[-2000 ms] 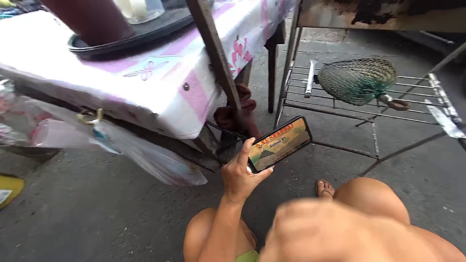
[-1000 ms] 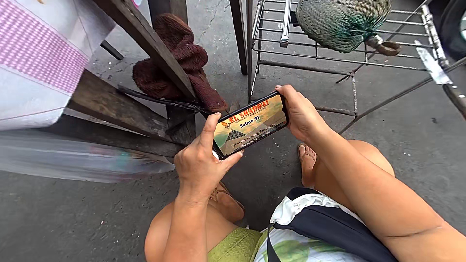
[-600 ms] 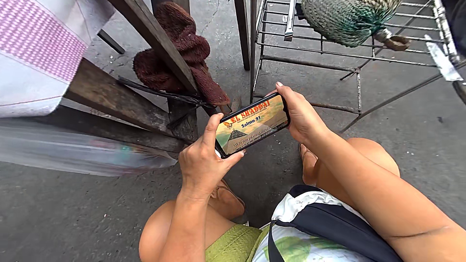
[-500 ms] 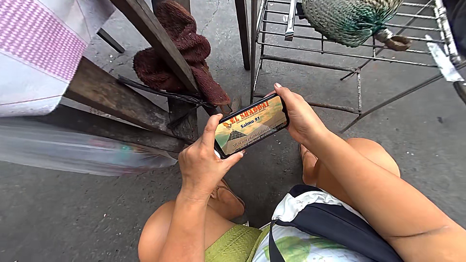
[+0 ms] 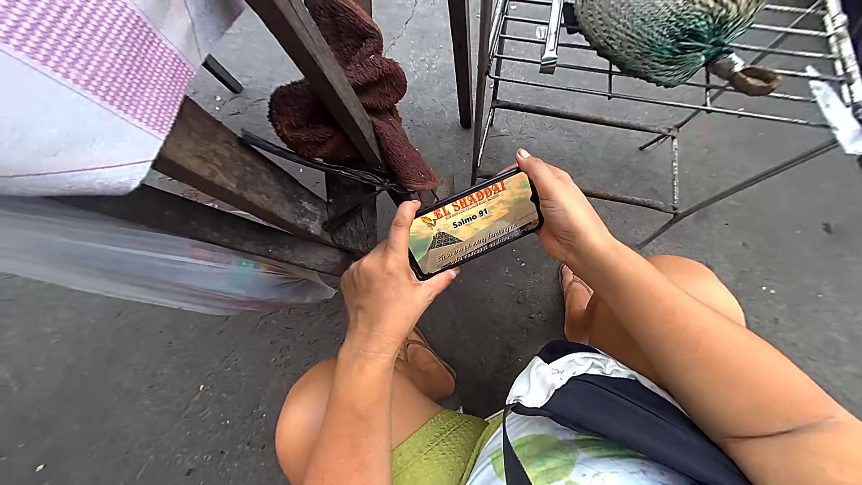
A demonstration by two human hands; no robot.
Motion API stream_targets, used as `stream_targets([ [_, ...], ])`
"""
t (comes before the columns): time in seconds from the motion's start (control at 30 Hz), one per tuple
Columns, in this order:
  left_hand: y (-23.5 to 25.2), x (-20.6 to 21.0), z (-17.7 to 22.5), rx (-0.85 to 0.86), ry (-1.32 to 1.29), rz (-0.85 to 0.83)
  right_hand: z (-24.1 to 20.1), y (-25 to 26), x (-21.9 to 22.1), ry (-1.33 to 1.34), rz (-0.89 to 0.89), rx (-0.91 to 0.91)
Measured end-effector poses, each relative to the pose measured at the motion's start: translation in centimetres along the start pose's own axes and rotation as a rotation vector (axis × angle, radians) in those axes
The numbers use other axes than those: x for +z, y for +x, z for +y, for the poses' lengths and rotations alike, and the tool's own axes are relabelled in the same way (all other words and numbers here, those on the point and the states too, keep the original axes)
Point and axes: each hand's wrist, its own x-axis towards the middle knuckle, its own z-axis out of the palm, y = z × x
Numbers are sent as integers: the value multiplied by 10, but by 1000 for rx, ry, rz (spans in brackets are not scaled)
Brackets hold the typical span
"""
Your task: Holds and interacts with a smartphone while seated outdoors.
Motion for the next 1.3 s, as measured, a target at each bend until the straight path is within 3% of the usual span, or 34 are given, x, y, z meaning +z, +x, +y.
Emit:
stream_targets([
  [1.3, 2, 0, 5, 25, -2, 17, -5, -1, -2, 7, 33, -25],
])
